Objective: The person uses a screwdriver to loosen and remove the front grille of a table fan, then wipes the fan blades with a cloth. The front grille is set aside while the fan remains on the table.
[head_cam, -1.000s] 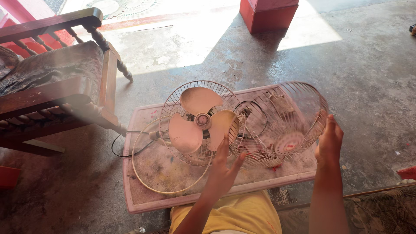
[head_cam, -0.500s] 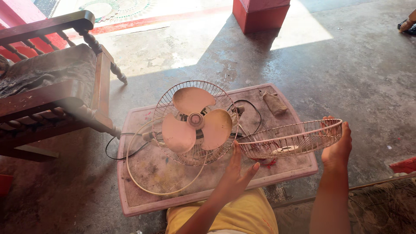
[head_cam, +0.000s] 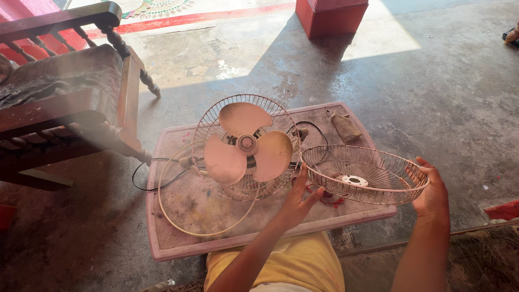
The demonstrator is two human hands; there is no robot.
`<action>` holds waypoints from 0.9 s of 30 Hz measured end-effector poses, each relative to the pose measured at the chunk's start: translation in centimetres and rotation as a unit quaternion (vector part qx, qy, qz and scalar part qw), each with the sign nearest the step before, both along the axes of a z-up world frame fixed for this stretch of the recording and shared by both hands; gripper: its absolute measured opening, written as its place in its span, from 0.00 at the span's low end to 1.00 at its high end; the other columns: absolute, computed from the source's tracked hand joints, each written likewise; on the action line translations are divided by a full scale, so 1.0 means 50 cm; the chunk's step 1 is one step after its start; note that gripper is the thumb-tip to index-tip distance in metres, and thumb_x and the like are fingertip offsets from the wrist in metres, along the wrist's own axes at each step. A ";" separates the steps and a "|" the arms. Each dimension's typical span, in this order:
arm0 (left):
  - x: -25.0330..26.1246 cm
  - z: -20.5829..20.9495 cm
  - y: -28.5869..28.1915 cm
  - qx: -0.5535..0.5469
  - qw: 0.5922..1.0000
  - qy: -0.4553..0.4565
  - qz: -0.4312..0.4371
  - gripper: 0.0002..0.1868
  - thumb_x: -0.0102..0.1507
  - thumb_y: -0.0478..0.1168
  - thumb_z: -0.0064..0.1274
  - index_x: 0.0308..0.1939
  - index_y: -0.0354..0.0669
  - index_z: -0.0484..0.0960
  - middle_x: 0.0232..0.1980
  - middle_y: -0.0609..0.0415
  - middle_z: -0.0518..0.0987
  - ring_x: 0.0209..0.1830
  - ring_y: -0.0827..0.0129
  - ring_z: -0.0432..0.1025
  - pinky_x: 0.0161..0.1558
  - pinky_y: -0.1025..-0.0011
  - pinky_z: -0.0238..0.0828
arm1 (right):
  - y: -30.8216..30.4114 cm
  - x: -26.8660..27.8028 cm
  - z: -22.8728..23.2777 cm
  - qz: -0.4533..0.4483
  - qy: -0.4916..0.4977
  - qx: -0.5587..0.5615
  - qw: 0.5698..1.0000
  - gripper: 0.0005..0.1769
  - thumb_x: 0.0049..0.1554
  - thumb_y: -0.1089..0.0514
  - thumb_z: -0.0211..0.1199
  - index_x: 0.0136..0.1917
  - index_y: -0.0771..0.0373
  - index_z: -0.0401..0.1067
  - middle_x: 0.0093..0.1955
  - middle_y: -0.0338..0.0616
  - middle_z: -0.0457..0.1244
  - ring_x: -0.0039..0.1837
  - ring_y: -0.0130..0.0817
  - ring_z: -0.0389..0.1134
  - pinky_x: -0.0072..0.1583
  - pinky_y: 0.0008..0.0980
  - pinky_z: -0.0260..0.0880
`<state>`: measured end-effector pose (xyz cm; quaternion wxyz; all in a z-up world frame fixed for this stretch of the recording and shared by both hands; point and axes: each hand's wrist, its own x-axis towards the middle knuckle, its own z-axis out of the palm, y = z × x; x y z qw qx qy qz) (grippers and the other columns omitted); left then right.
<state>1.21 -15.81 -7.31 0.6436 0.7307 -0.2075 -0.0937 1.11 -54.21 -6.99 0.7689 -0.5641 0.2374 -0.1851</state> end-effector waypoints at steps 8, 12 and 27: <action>0.035 -0.050 -0.009 -0.025 0.999 0.012 -0.021 0.51 0.69 0.62 0.46 0.82 0.34 0.41 0.85 0.37 0.47 0.86 0.54 0.40 0.79 0.61 0.36 | -0.080 0.017 -0.130 -0.019 -0.003 0.049 0.999 0.41 0.50 0.77 0.44 0.75 0.61 0.60 0.65 0.58 0.62 0.66 0.45 0.67 0.62 0.50 0.74; 0.016 -0.053 0.008 -0.036 0.999 0.023 -0.033 0.46 0.70 0.58 0.47 0.82 0.35 0.45 0.85 0.39 0.50 0.86 0.55 0.43 0.79 0.60 0.38 | -0.077 0.034 -0.195 -0.029 -0.063 0.069 0.995 0.42 0.49 0.78 0.45 0.76 0.59 0.61 0.66 0.57 0.62 0.66 0.44 0.67 0.64 0.48 0.73; -0.050 -0.018 0.099 -0.005 0.999 0.048 -0.008 0.28 0.71 0.54 0.46 0.71 0.47 0.70 0.68 0.47 0.72 0.71 0.61 0.68 0.66 0.61 0.69 | 0.044 0.077 -0.294 -0.142 -0.192 0.048 0.970 0.45 0.48 0.81 0.47 0.77 0.58 0.55 0.76 0.59 0.58 0.73 0.43 0.64 0.57 0.24 0.70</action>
